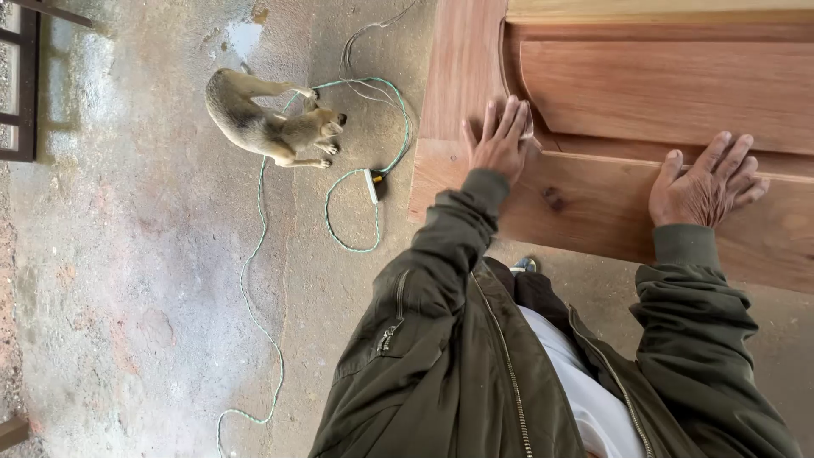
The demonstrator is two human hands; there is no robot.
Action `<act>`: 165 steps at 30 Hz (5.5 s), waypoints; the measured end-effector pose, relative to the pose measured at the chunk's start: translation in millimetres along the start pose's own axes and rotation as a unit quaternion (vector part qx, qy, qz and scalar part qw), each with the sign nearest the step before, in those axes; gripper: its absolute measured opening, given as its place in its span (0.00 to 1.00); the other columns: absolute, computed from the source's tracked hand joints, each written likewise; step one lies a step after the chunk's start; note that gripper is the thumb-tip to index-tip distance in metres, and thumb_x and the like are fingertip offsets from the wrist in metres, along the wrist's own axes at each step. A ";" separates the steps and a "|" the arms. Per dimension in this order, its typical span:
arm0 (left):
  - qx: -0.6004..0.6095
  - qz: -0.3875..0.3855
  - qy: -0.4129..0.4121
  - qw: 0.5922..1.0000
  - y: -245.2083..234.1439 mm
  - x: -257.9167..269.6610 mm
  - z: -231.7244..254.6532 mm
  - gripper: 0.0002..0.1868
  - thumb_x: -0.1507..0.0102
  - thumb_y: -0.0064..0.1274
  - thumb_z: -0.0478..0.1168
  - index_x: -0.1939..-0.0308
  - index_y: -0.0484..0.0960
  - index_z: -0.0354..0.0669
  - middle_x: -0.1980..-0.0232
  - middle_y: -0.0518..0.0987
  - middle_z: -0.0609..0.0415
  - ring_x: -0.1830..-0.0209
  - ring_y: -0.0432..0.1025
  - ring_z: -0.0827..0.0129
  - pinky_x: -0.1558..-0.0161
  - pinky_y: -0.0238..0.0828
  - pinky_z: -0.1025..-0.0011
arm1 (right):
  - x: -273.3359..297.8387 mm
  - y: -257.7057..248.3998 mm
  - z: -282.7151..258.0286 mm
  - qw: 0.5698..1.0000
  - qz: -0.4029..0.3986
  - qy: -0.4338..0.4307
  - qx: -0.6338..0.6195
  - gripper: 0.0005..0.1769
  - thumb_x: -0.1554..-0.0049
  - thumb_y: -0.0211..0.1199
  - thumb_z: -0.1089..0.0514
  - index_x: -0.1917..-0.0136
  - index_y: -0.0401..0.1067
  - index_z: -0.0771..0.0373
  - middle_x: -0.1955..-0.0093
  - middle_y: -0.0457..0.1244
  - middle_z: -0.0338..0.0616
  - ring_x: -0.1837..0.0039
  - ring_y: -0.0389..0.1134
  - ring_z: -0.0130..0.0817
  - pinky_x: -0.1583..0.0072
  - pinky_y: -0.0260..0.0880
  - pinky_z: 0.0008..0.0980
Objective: The person sands the surface and edges of a large wooden board using a sanding block. A dog is present nearby and briefly interacts with the person's hand. The person then uses a chisel to work on the edge of the wood.
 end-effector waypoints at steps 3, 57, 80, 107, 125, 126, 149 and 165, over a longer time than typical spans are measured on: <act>-0.029 0.062 0.030 0.997 9.3 16.3 -4.8 0.25 0.37 0.24 0.53 0.36 0.46 0.56 0.33 0.45 0.66 0.31 0.37 0.65 0.39 0.31 0.45 | -3.1 -3.3 -1.8 1.000 -0.013 0.006 -0.010 0.27 0.43 0.54 0.56 0.39 0.54 0.81 0.38 0.44 0.69 0.43 0.46 0.68 0.47 0.33 0.65; -0.137 0.053 0.002 0.989 -58.4 -356.8 -104.5 0.25 0.36 0.22 0.56 0.36 0.41 0.63 0.33 0.40 0.68 0.33 0.32 0.64 0.40 0.29 0.45 | -9.0 11.1 -6.9 0.997 0.006 0.019 0.080 0.31 0.46 0.51 0.51 0.37 0.62 0.79 0.36 0.54 0.69 0.38 0.53 0.63 0.40 0.38 0.55; -0.177 -0.009 -0.003 0.984 -53.0 -51.7 -93.4 0.28 0.37 0.25 0.59 0.36 0.40 0.63 0.33 0.39 0.72 0.33 0.32 0.69 0.40 0.27 0.46 | -8.7 4.9 4.2 0.998 -0.034 0.003 0.047 0.26 0.38 0.53 0.57 0.34 0.47 0.71 0.38 0.50 0.65 0.43 0.55 0.62 0.48 0.56 0.51; 0.372 0.091 -0.107 0.918 -20.0 74.3 -81.6 0.20 0.38 0.26 0.57 0.60 0.70 0.51 0.58 0.71 0.51 0.55 0.66 0.52 0.51 0.60 0.59 | 11.8 26.1 -201.6 0.788 -0.271 -0.084 -0.546 0.08 0.50 0.54 0.64 0.54 0.67 0.62 0.62 0.61 0.47 0.56 0.62 0.32 0.56 0.65 0.32; 0.156 0.230 -0.403 0.872 18.8 142.3 -49.3 0.42 0.45 0.34 0.67 0.35 0.39 0.53 0.32 0.37 0.50 0.34 0.34 0.48 0.41 0.37 0.45 | 6.8 40.8 -91.6 0.707 -0.139 -0.665 -0.198 0.22 0.55 0.47 0.72 0.45 0.62 0.68 0.44 0.57 0.56 0.41 0.56 0.49 0.41 0.56 0.39; 0.200 0.278 -0.446 0.827 29.0 141.1 -54.2 0.46 0.47 0.37 0.68 0.35 0.35 0.53 0.32 0.33 0.52 0.34 0.32 0.46 0.40 0.38 0.47 | 2.1 42.0 -73.0 0.715 -0.118 -0.664 -0.184 0.20 0.53 0.45 0.71 0.46 0.63 0.68 0.45 0.57 0.56 0.41 0.57 0.49 0.42 0.58 0.39; 0.184 0.394 -0.459 0.775 48.2 130.8 -54.3 0.34 0.44 0.40 0.57 0.38 0.49 0.53 0.37 0.48 0.50 0.37 0.46 0.54 0.35 0.40 0.65 | 4.9 107.1 -198.2 0.679 -0.099 -0.683 -0.249 0.18 0.49 0.45 0.68 0.45 0.64 0.64 0.44 0.58 0.52 0.40 0.56 0.45 0.39 0.52 0.37; 0.141 0.404 -0.427 0.796 69.1 122.8 -68.4 0.35 0.46 0.40 0.57 0.40 0.51 0.46 0.40 0.49 0.44 0.40 0.50 0.51 0.37 0.40 0.63 | 11.5 130.7 -218.9 0.697 -0.126 -0.657 -0.259 0.22 0.53 0.43 0.68 0.45 0.62 0.60 0.43 0.57 0.48 0.38 0.54 0.42 0.37 0.49 0.36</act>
Point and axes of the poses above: each hand's wrist, its own x-axis away from the middle knuckle, its own y-axis out of the palm, z = x × y, the point moved 4 cm from there along -x, towards the middle knuckle
